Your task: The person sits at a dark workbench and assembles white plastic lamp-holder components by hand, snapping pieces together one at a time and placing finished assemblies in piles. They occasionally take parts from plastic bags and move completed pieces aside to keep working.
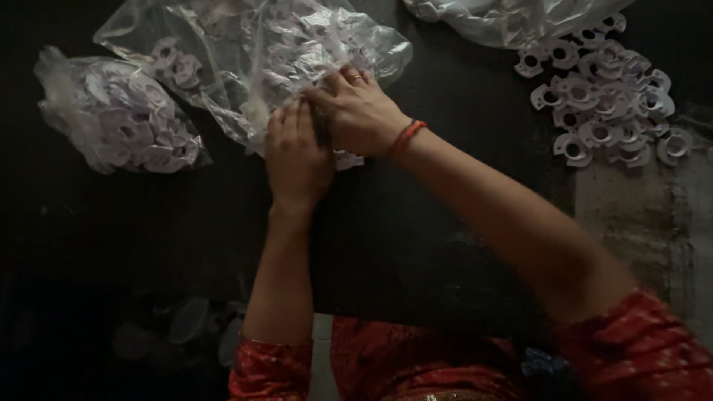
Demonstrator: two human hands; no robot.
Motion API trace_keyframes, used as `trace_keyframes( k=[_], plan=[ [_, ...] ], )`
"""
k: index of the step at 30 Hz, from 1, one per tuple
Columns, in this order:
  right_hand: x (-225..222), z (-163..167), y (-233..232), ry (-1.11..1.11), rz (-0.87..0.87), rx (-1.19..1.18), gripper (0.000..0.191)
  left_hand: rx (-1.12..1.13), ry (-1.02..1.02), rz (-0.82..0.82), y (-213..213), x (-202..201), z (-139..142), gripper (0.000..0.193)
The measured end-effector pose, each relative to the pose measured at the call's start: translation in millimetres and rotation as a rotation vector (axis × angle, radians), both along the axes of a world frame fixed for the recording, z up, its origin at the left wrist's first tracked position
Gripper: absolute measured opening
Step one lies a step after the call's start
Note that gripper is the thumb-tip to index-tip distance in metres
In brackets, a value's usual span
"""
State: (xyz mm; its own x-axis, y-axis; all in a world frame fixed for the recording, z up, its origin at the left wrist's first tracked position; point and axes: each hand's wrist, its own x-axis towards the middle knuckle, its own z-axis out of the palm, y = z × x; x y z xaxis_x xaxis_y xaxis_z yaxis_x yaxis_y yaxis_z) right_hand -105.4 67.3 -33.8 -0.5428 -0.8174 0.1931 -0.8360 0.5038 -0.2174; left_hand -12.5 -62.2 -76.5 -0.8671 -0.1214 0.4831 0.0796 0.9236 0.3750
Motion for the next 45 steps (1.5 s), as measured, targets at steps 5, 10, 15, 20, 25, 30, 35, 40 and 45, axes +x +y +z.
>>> trace_keyframes(
  k=[5,10,15,20,25,30,35,40,45],
  plan=[
    [26,10,34,0.055,0.156,0.067,0.052,0.333,-0.179,-0.173,-1,24,30,0.032],
    [79,10,131,-0.008,0.161,0.008,0.043,0.523,-0.347,-0.565,19,37,48,0.029],
    [103,19,192,-0.292,-0.111,-0.204,0.035,0.58,-0.343,-0.553,34,36,46,0.03],
    [102,28,196,-0.319,-0.37,-0.18,0.05,0.561,-0.597,-0.389,34,35,39,0.032],
    [101,17,171,-0.131,-0.234,-0.009,0.068,0.715,-0.518,-0.336,41,34,38,0.03],
    [99,17,172,-0.23,-0.24,0.038,0.029,1.241,-0.524,-0.204,57,33,46,0.031],
    [95,25,187,-0.445,-0.294,-0.086,0.029,1.208,-0.648,-0.2,84,23,52,0.031],
    [110,11,172,-0.146,-0.279,-0.206,0.037,1.422,-0.627,-0.342,96,18,55,0.03],
    [110,2,161,-0.164,-0.212,-0.114,0.032,1.513,-0.621,-0.359,85,24,51,0.029]
  ],
)
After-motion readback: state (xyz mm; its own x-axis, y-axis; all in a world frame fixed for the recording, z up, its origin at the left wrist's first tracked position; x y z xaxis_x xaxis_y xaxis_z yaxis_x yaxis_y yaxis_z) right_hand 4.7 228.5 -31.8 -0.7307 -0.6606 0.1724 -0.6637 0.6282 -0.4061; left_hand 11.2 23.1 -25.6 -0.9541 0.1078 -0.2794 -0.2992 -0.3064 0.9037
